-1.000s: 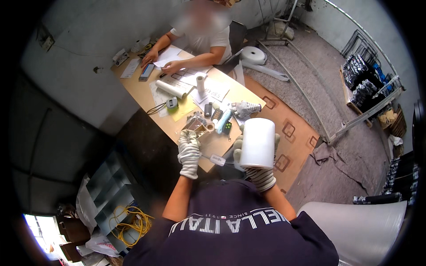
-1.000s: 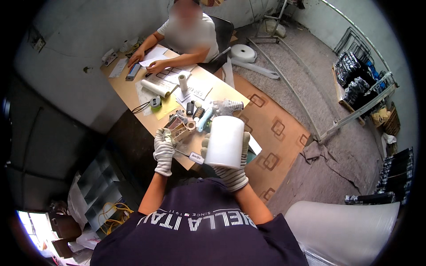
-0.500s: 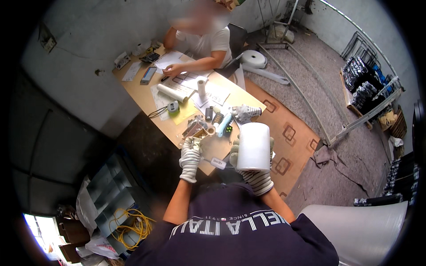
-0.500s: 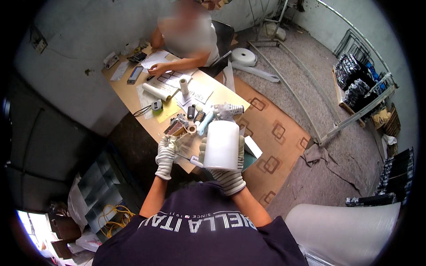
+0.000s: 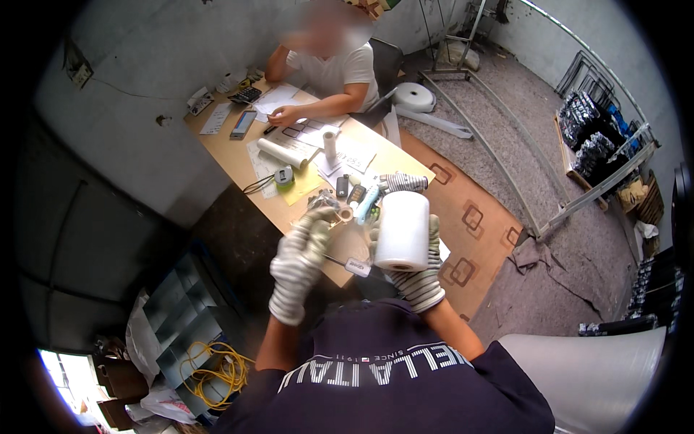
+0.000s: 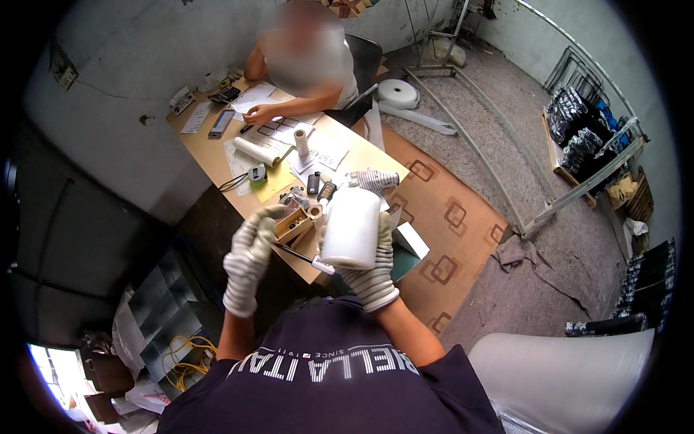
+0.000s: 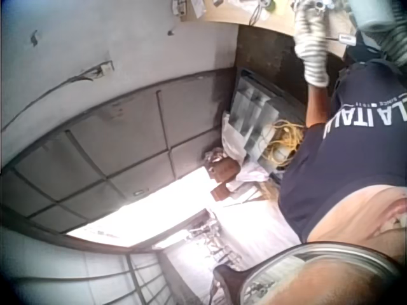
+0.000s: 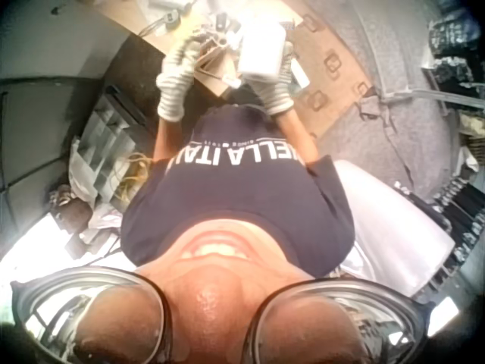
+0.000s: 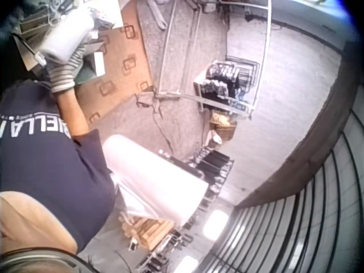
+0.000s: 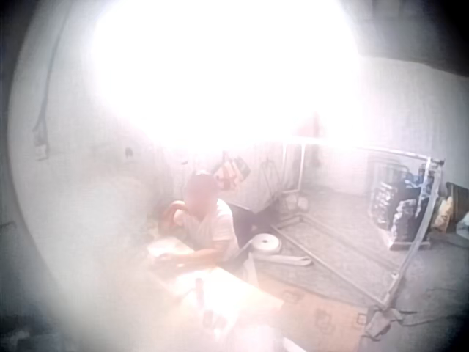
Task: The person, wearing gloves, wraps a cylindrical white object in plastic film, repeatedly pulling the film from a dispenser and smoothing it over the surface by hand.
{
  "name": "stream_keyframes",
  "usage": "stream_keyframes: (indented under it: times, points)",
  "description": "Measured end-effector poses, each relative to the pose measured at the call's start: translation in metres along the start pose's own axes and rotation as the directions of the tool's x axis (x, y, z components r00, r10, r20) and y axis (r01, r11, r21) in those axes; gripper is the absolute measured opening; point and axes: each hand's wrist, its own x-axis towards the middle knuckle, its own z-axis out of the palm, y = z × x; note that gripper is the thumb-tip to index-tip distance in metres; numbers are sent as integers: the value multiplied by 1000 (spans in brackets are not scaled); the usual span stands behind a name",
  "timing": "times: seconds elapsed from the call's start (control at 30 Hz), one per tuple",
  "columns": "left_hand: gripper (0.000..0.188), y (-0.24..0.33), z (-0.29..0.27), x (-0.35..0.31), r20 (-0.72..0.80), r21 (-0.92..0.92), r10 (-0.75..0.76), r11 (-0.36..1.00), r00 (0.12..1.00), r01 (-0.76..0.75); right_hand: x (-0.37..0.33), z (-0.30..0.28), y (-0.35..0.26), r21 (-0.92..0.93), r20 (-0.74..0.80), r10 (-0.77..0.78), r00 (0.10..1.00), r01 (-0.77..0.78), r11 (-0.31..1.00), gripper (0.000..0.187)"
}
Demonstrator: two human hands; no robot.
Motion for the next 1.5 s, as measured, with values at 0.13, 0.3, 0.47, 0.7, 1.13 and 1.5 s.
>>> stream_keyframes:
  times: [0.13, 0.3, 0.47, 0.7, 1.13, 1.5]
  points:
    - [60, 24, 32, -18, 222, 147, 270, 941, 937, -306, 3, 3, 15, -282, -122, -161, 979, 121, 952, 61]
    - [75, 12, 44, -20, 251, -105, 67, 994, 966, -42, 6, 0, 26, -292, -175, -198, 964, 141, 946, 59]
    - [83, 11, 48, -15, 249, -374, 11, 923, 968, 86, 5, 6, 28, -382, -109, -173, 979, 119, 916, 55]
    - [90, 2, 53, -26, 112, 219, 210, 948, 971, -231, 15, -45, 12, -976, 176, -410, 895, 212, 42, 47]
    - [84, 9, 65, -12, 199, 432, 381, 793, 903, -429, 9, 1, 10, -520, -111, -134, 985, 57, 852, 55]
    - [96, 6, 66, -6, 188, -242, 102, 969, 977, -55, 8, -6, 4, -539, -170, -189, 967, 69, 840, 63]
